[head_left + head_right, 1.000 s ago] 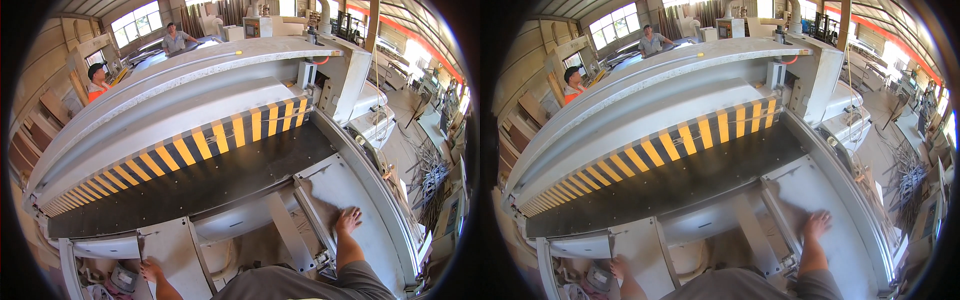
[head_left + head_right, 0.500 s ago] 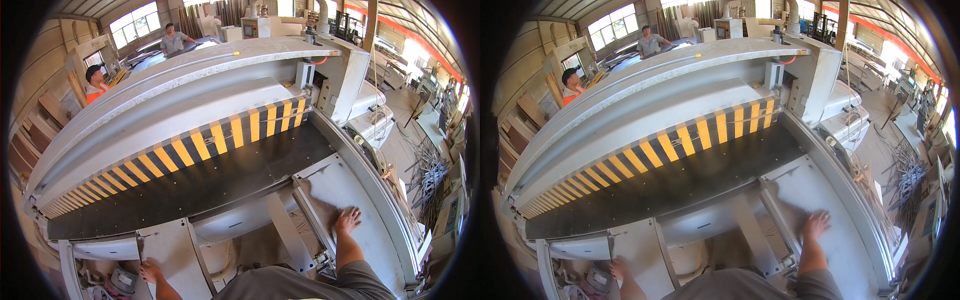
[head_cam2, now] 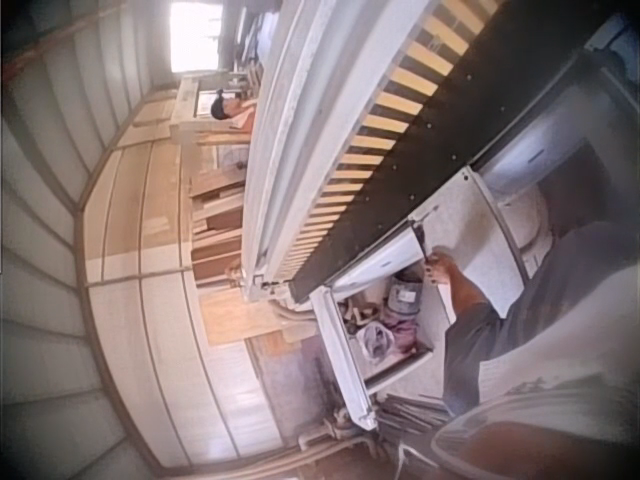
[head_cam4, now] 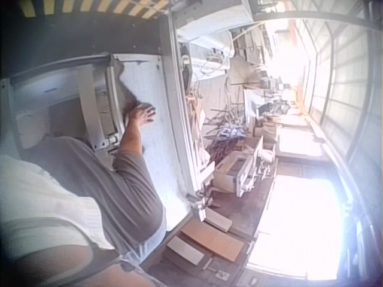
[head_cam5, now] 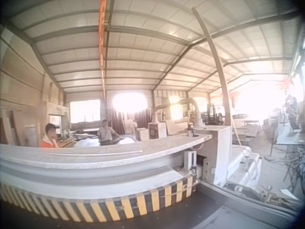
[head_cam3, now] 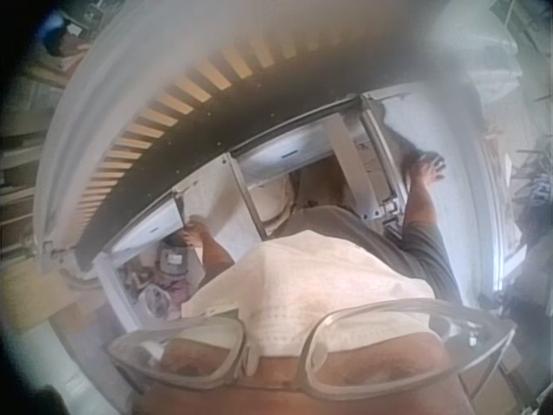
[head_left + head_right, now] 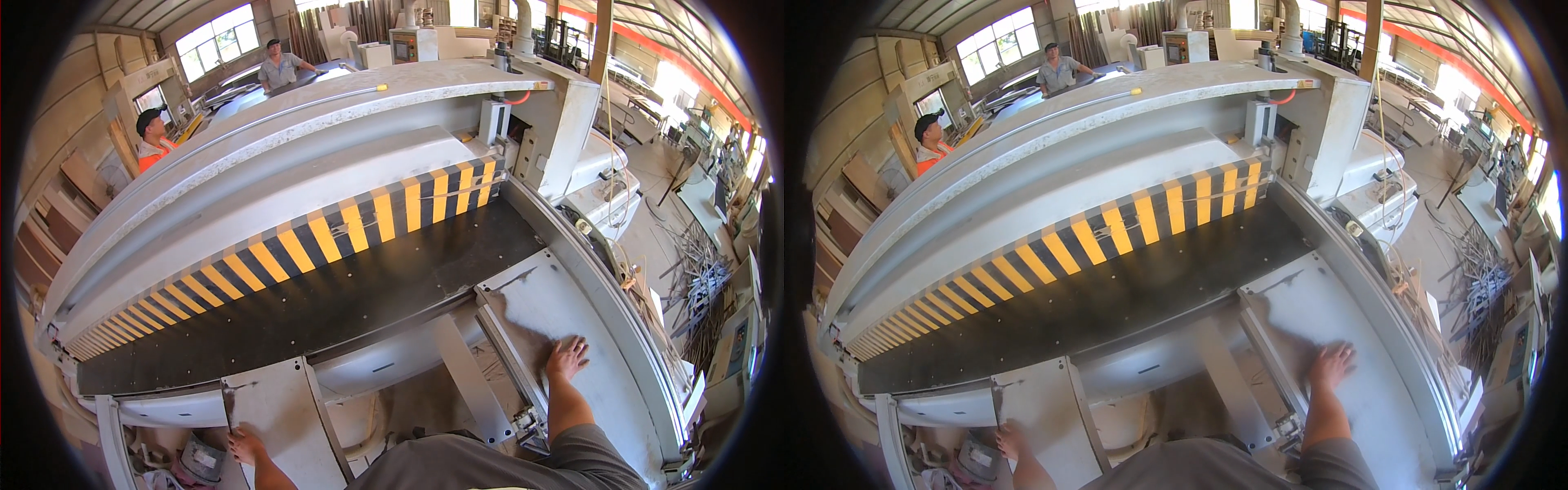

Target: The person operates a panel saw by positioning large wooden boards against a fence and feeding them through the machine to cut them.

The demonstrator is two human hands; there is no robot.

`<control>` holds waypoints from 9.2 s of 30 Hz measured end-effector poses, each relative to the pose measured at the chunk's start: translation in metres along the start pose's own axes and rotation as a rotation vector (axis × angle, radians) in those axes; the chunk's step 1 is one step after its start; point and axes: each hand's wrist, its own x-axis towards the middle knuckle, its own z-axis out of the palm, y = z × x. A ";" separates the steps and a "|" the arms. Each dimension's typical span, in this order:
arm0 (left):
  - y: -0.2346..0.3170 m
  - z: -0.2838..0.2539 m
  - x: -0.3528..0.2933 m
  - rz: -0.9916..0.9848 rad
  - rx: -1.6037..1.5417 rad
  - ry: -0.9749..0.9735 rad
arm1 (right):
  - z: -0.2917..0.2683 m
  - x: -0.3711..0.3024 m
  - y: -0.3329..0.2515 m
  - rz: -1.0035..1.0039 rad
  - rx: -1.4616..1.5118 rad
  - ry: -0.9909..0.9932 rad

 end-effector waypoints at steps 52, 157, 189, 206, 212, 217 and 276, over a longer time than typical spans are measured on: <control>-0.008 0.024 -0.036 0.453 -0.190 0.177 | -0.010 0.005 0.017 -0.034 0.096 -0.024; -0.015 -0.032 -0.341 1.203 -0.241 -0.671 | 0.054 0.021 0.060 -0.896 0.384 0.053; -0.024 0.018 -0.281 1.725 -0.440 -0.330 | -0.100 0.034 0.433 0.173 1.641 -0.005; -0.060 0.084 -0.248 1.495 -0.351 -0.268 | -0.055 0.119 0.369 -0.195 0.276 0.531; -0.061 0.084 -0.244 1.426 -0.323 -0.239 | 0.045 0.041 0.268 -0.377 0.399 0.145; -0.065 0.093 -0.237 1.359 -0.312 -0.207 | 0.059 0.020 0.204 -0.426 0.335 0.240; 0.127 0.070 -0.091 0.984 -0.765 0.126 | 0.086 -0.012 0.039 -0.308 0.123 0.159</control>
